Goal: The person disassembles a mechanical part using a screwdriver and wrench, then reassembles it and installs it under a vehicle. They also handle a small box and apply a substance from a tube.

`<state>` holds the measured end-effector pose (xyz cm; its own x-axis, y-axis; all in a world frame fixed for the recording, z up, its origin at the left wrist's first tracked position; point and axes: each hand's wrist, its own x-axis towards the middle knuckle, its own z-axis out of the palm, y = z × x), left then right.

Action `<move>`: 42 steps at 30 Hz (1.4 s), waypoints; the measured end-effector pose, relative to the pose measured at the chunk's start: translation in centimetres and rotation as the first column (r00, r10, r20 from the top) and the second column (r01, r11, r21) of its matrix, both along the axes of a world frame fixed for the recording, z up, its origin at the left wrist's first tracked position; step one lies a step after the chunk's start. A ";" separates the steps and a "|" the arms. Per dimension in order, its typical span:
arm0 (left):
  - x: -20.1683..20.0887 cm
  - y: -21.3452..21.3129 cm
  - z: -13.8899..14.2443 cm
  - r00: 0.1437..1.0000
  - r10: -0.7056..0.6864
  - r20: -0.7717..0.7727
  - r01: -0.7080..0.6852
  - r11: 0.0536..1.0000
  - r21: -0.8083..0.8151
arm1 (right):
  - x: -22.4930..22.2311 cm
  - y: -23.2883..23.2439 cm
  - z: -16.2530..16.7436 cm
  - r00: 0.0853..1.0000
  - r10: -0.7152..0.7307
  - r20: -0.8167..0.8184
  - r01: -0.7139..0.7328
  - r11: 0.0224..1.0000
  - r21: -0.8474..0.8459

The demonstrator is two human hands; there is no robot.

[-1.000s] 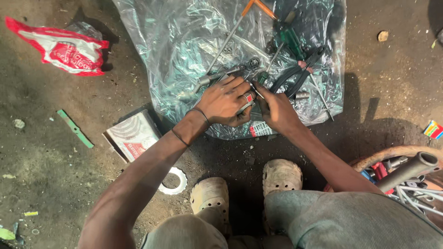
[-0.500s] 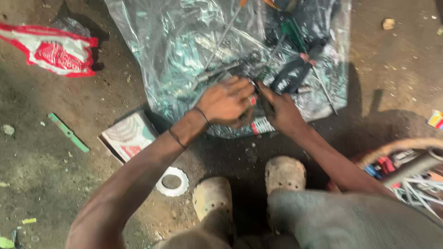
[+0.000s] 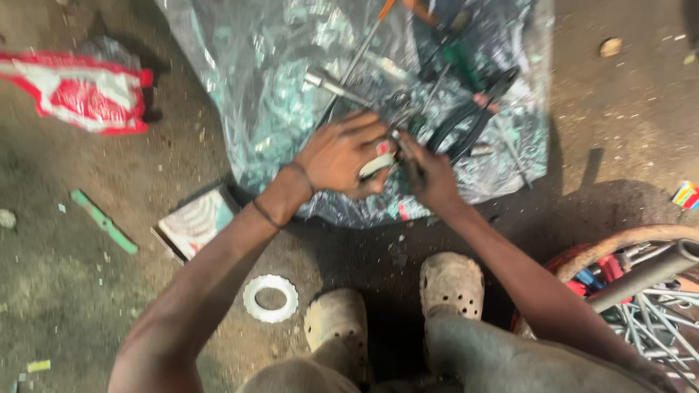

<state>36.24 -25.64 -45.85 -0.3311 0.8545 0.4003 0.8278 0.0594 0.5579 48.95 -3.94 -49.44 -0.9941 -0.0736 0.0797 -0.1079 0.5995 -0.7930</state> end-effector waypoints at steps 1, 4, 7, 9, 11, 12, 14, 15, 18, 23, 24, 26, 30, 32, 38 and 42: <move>0.5 0.0 0.3 1.000 0.001 -0.009 0.000 1.000 0.021 | 0.4 0.3 0.3 0.999 0.002 -0.050 -0.001 1.000 0.003; 3.4 0.3 1.8 0.995 0.070 -0.075 -0.064 0.995 0.080 | 2.1 1.7 1.3 0.980 0.002 0.201 0.012 0.998 -0.067; 8.9 2.2 4.0 0.922 0.387 0.005 -0.383 0.911 0.150 | 4.3 2.8 2.6 0.951 -0.061 0.302 0.079 0.996 -0.046; 14.0 4.8 5.3 0.705 0.678 0.205 -0.706 0.698 0.121 | 5.9 3.2 3.7 0.954 -0.098 0.282 0.113 0.993 -0.039; 19.0 8.0 6.1 0.278 0.860 0.428 -0.939 0.337 -0.066 | 7.5 3.4 4.8 0.963 -0.102 0.251 0.119 0.991 -0.056; 20.3 9.0 6.1 0.159 0.837 0.524 -0.948 0.278 -0.156 | 8.2 3.5 5.2 0.972 -0.086 0.217 0.104 0.992 -0.071; 21.9 10.0 5.9 -0.090 0.737 0.670 -0.920 0.197 -0.340 | 9.3 3.5 6.0 0.996 -0.044 0.072 0.052 0.993 -0.110; 22.0 10.0 5.7 -0.098 0.741 0.665 -0.920 0.187 -0.345 | 9.9 3.6 6.4 0.999 -0.016 -0.031 0.012 0.992 -0.129; 20.5 9.5 5.1 -0.062 0.777 0.627 -0.936 0.172 -0.306 | 11.3 4.0 7.1 0.995 -0.043 0.090 0.051 0.995 -0.091; 19.5 10.3 5.8 0.093 0.887 0.452 -0.954 0.209 -0.214 | 12.2 5.3 7.4 0.997 -0.049 0.062 0.051 0.998 -0.027; 19.5 10.5 6.1 0.111 0.884 0.455 -0.952 0.225 -0.205 | 12.2 5.5 7.4 0.996 -0.039 0.082 0.040 0.999 -0.009; 19.3 10.5 6.8 0.151 0.877 0.456 -0.947 0.261 -0.189 | 11.9 5.7 7.2 0.997 -0.023 0.080 0.025 0.999 -0.026; 17.1 10.1 7.7 0.193 0.899 0.393 -0.899 0.323 -0.296 | 10.9 6.0 6.6 0.998 -0.017 0.064 0.022 0.996 -0.089; 15.7 10.6 7.7 0.176 0.920 0.349 -0.823 0.332 -0.460 | 10.2 6.5 6.1 0.996 -0.023 0.084 0.029 0.997 -0.074; 14.1 14.3 6.3 0.501 0.860 0.095 -0.838 0.510 -0.195 | 8.6 9.9 4.2 0.980 -0.043 0.194 0.043 0.999 0.004; 12.4 16.1 5.8 0.467 0.883 -0.046 -0.855 0.437 -0.278 | 8.1 10.5 3.2 0.981 -0.023 0.193 0.049 0.991 -0.128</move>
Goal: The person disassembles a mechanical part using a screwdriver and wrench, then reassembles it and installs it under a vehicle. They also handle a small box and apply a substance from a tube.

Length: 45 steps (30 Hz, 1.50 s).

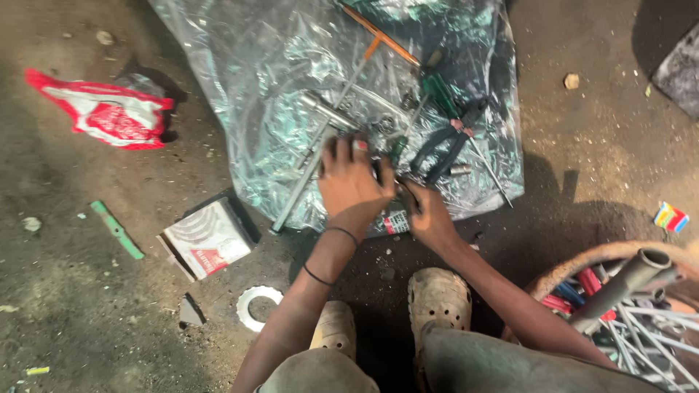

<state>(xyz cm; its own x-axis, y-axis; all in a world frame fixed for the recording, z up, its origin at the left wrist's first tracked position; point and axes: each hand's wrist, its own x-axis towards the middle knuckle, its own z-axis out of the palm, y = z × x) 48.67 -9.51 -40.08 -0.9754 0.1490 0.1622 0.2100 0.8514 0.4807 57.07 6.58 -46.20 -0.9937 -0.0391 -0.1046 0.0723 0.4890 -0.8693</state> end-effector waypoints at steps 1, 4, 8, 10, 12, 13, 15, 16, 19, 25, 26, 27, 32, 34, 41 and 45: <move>-0.8 -0.1 0.0 0.998 -0.008 0.065 0.007 1.000 0.016 | -0.1 -0.2 -0.1 0.998 0.011 -0.063 -0.014 0.999 -0.050; -3.8 -0.8 0.3 0.983 -0.055 0.176 0.049 0.998 0.036 | -0.6 -1.3 0.0 0.996 -0.070 0.053 0.066 0.995 0.074; -4.6 -1.5 1.5 0.983 -0.096 0.155 0.086 0.994 0.067 | -1.1 -2.3 1.0 0.994 -0.106 0.014 0.106 0.994 0.025; -4.4 -1.6 2.2 0.989 -0.108 0.099 0.098 0.990 0.104 | -1.1 -2.5 1.5 0.987 -0.067 -0.145 0.077 0.995 0.068; -4.3 -1.8 2.6 0.990 -0.112 0.090 0.101 0.988 0.117 | -1.2 -2.5 1.7 0.981 -0.055 -0.185 0.064 0.997 0.047; -4.5 -1.9 2.6 0.986 -0.118 0.115 0.106 0.988 0.108 | -1.3 -2.6 1.5 0.978 -0.048 -0.204 0.056 0.998 0.034; -5.1 -2.3 2.5 0.976 -0.127 0.178 0.107 0.987 0.116 | -1.5 -2.6 1.0 0.970 -0.014 -0.242 0.027 0.998 0.052; -5.6 -2.6 2.3 0.970 -0.133 0.202 0.108 0.986 0.130 | -1.6 -2.7 0.6 0.963 0.003 -0.271 0.015 0.998 0.063; -6.4 -3.4 1.6 0.972 -0.128 0.199 0.103 0.986 0.133 | -1.8 -2.9 -0.8 0.948 0.046 -0.313 -0.015 0.995 0.100; -5.2 -5.7 0.8 0.967 -0.207 0.147 0.171 0.959 0.227 | -1.0 -1.8 -1.6 0.906 0.130 -0.402 -0.038 0.972 0.230; -4.6 -6.2 0.8 0.964 -0.219 0.154 0.184 0.960 0.210 | -1.0 -1.4 -1.3 0.888 0.189 -0.418 -0.070 0.957 0.283; -4.0 -6.8 0.9 0.952 -0.232 0.200 0.173 0.946 0.274 | -1.2 -0.8 -0.9 0.868 0.239 -0.436 -0.090 0.938 0.335; 1.3 -9.7 0.1 0.899 -0.342 0.273 0.125 0.798 0.590 | -2.5 2.2 2.2 0.698 0.678 -0.228 -0.373 0.617 0.693; 3.4 -9.5 -1.1 0.903 -0.346 0.256 0.119 0.773 0.623 | -3.3 2.9 3.6 0.553 0.824 -0.127 -0.389 0.390 0.834; 5.8 -7.4 -3.0 0.980 -0.088 0.181 -0.077 0.668 0.740 | -2.1 3.2 8.5 0.742 0.648 0.171 -0.486 0.344 0.803; 9.0 -6.3 0.4 0.919 -0.119 0.375 -0.182 0.716 0.674 | 1.5 2.2 9.8 0.908 0.399 0.131 -0.378 0.641 0.668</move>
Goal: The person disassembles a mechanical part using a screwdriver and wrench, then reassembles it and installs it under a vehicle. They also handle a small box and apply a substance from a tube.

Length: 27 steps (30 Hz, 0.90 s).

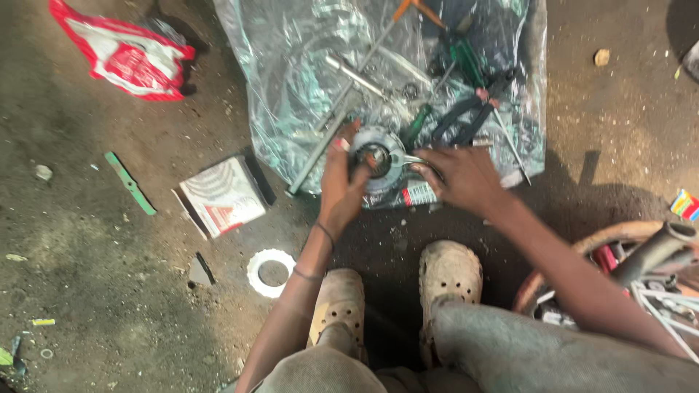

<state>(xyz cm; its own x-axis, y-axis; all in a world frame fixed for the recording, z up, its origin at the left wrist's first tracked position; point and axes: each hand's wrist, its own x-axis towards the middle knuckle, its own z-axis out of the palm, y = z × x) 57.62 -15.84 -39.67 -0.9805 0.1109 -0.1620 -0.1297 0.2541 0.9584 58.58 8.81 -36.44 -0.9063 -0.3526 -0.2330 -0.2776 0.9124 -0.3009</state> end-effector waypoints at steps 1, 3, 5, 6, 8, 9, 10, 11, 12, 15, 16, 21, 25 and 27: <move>0.2 -0.2 0.8 0.977 -0.106 -0.183 0.086 0.990 -0.114 | 0.5 -0.1 0.0 0.990 -0.138 -0.043 0.129 0.978 -0.162; 0.5 0.0 2.2 0.913 -0.263 -0.313 0.170 0.941 -0.294 | 1.6 -0.2 -0.2 0.978 -0.207 -0.015 0.192 0.930 -0.314; 0.4 0.8 3.1 0.903 -0.340 -0.263 0.218 0.889 -0.402 | 2.3 -0.2 -0.4 0.956 -0.272 0.108 0.292 0.864 -0.410; 0.3 1.4 3.4 0.922 -0.325 -0.209 0.197 0.860 -0.472 | 2.5 -0.1 -0.5 0.929 -0.302 0.213 0.366 0.829 -0.422; 0.1 3.3 3.5 0.954 -0.280 -0.105 0.165 0.785 -0.597 | 3.0 0.0 -0.4 0.831 -0.350 0.432 0.529 0.738 -0.420; 0.0 4.2 3.4 0.966 -0.235 -0.105 0.126 0.786 -0.605 | 3.3 0.0 -0.2 0.759 -0.369 0.537 0.614 0.679 -0.401; 0.0 5.0 3.2 0.976 -0.193 -0.105 0.090 0.786 -0.611 | 3.5 0.0 0.1 0.672 -0.380 0.636 0.696 0.616 -0.368; 0.0 5.5 3.0 0.983 -0.153 -0.104 0.057 0.785 -0.617 | 3.6 -0.1 0.4 0.663 -0.398 0.634 0.710 0.604 -0.362; 0.0 5.8 2.7 0.984 -0.132 -0.121 0.029 0.786 -0.618 | 3.8 -0.3 0.8 0.654 -0.416 0.632 0.722 0.592 -0.357; 0.0 6.3 2.0 0.983 -0.069 -0.172 -0.049 0.799 -0.600 | 4.0 -1.3 1.9 0.696 -0.394 0.601 0.694 0.585 -0.421; 0.0 6.3 1.8 0.981 -0.045 -0.190 -0.076 0.810 -0.581 | 4.0 -1.8 2.1 0.721 -0.373 0.584 0.671 0.586 -0.454; 0.1 6.3 1.6 0.987 0.017 -0.160 -0.100 0.843 -0.528 | 4.6 -4.0 3.2 0.743 -0.399 0.537 0.653 0.610 -0.450; 0.3 6.6 2.1 0.994 0.043 -0.098 -0.088 0.851 -0.518 | 4.8 -4.5 3.5 0.565 -0.514 0.645 0.806 0.514 -0.295; 0.5 6.8 2.3 0.990 0.048 -0.136 -0.112 0.851 -0.514 | 4.6 -4.3 3.5 0.646 -0.465 0.605 0.742 0.568 -0.357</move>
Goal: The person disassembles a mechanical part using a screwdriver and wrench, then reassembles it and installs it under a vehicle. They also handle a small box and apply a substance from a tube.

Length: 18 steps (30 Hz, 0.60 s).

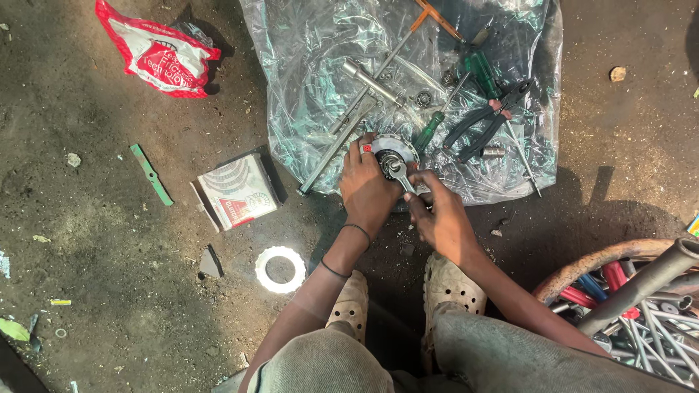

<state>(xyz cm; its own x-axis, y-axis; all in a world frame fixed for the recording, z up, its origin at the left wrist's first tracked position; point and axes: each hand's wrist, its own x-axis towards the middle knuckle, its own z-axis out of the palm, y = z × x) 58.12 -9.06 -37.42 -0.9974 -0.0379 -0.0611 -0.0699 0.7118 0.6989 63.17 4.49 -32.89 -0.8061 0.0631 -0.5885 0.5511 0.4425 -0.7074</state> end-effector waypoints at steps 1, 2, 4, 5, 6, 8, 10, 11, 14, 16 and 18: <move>0.1 0.0 0.0 1.000 0.001 -0.021 -0.001 1.000 -0.003 | -0.2 0.2 0.0 0.999 0.036 -0.037 -0.036 0.999 -0.004; 0.2 0.0 -0.1 0.999 0.001 -0.038 -0.001 1.000 -0.006 | -0.4 0.4 -0.1 0.963 0.115 -0.244 -0.104 0.993 0.057; 0.4 -0.3 -0.4 0.997 -0.058 -0.044 0.059 0.998 0.020 | -0.7 1.0 -0.1 0.749 0.290 -0.596 -0.202 0.956 0.212; 0.5 -0.4 -0.6 0.995 -0.086 -0.049 0.087 0.996 0.032 | -0.7 1.2 -0.2 0.819 0.333 -0.467 -0.224 0.935 0.274; 0.5 -0.7 -0.8 0.992 -0.097 -0.083 0.101 0.994 0.045 | -0.6 1.3 -0.2 0.873 0.363 -0.326 -0.255 0.909 0.329; 0.7 -1.2 -1.2 0.981 -0.126 -0.149 0.137 0.988 0.070 | -0.3 1.4 -0.2 0.893 0.404 -0.198 -0.304 0.867 0.395; 0.9 -1.8 -1.4 0.976 -0.118 -0.185 0.135 0.987 0.086 | 0.2 1.5 -0.1 0.853 0.466 -0.236 -0.338 0.836 0.432; 1.1 -2.1 -1.3 0.972 -0.118 -0.201 0.139 0.986 0.093 | 0.4 1.6 0.1 0.793 0.530 -0.301 -0.365 0.808 0.463; 1.4 -2.9 -0.9 0.968 -0.202 -0.147 0.221 0.967 0.127 | -0.8 2.6 0.5 0.575 0.693 -0.436 -0.445 0.711 0.545; 1.4 -2.9 -0.5 0.960 -0.201 -0.198 0.227 0.967 0.119 | -3.1 4.1 0.6 0.430 0.767 -0.475 -0.504 0.641 0.579; 0.9 -2.8 -0.2 0.947 -0.223 -0.229 0.253 0.961 0.108 | -6.6 5.2 -0.1 0.268 0.954 -0.138 -0.560 0.270 0.783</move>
<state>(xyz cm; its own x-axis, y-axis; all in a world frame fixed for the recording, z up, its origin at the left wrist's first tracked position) 59.06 -11.82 -37.64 -0.9665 0.1962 0.1656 0.2511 0.5878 0.7691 56.60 9.71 -33.00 -0.7126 -0.6734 -0.1967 -0.6547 0.7391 -0.1586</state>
